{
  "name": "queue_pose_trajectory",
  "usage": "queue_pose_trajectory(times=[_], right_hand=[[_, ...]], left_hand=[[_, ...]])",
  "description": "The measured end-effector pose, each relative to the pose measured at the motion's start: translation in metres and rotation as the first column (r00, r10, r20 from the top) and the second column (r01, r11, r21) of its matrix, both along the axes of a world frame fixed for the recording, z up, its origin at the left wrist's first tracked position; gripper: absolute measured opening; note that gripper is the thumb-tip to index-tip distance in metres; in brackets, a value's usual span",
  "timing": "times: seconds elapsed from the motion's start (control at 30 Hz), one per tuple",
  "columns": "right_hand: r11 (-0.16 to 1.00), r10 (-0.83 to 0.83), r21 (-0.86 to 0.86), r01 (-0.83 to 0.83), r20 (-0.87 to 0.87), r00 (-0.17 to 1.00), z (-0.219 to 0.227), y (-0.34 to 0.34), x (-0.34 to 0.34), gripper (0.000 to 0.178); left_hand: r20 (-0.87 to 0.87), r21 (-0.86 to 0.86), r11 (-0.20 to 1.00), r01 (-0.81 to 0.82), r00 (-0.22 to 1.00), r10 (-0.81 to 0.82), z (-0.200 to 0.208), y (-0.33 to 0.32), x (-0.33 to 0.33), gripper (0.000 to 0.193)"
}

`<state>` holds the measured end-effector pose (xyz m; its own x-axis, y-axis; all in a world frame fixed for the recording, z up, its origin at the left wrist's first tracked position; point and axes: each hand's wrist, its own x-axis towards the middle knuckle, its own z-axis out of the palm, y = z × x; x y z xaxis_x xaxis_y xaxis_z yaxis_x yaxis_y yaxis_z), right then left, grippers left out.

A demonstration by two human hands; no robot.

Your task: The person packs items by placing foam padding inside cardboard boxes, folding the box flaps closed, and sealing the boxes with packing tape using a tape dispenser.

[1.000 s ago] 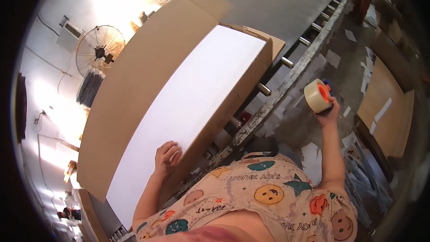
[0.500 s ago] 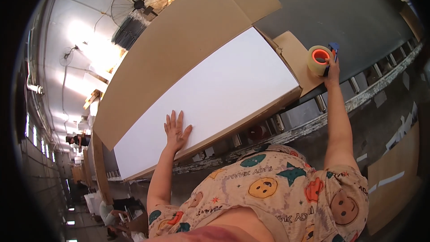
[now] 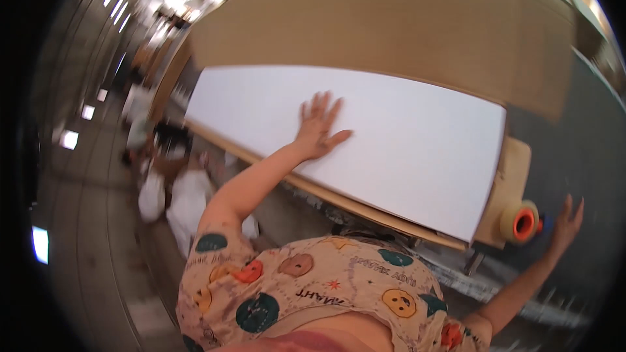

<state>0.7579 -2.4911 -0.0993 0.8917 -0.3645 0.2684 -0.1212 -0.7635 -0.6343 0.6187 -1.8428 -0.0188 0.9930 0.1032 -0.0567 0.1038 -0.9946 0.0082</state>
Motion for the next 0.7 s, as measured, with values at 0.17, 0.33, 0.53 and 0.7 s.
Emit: queue_pose_trajectory(times=[0.17, 0.33, 0.53, 0.7], right_hand=[[0.834, 0.414, 0.348, -0.428, 0.118, 0.903, 0.026, 0.066, 0.161, 0.063], [0.202, 0.412, 0.968, -0.150, 0.055, 0.909, 0.071, 0.165, 0.217, 0.061], [0.434, 0.193, 0.806, -0.403, 0.354, 0.915, 0.114, 0.228, 0.069, 0.073], [0.679, 0.012, 0.734, -0.026, 0.025, 1.000, 0.026, 0.136, 0.004, 0.069]], left_hand=[[-0.005, -0.058, 0.998, -0.035, 0.999, 0.034, 0.003, 0.023, -0.016, 0.087], [-0.092, -0.096, 0.993, -0.072, 0.994, 0.063, 0.009, 0.025, -0.035, 0.090], [-0.048, -0.167, 0.984, -0.069, 0.997, 0.062, 0.010, 0.041, -0.048, 0.090], [0.090, -0.244, 0.970, 0.016, 0.996, 0.006, -0.004, 0.049, -0.032, 0.087]])
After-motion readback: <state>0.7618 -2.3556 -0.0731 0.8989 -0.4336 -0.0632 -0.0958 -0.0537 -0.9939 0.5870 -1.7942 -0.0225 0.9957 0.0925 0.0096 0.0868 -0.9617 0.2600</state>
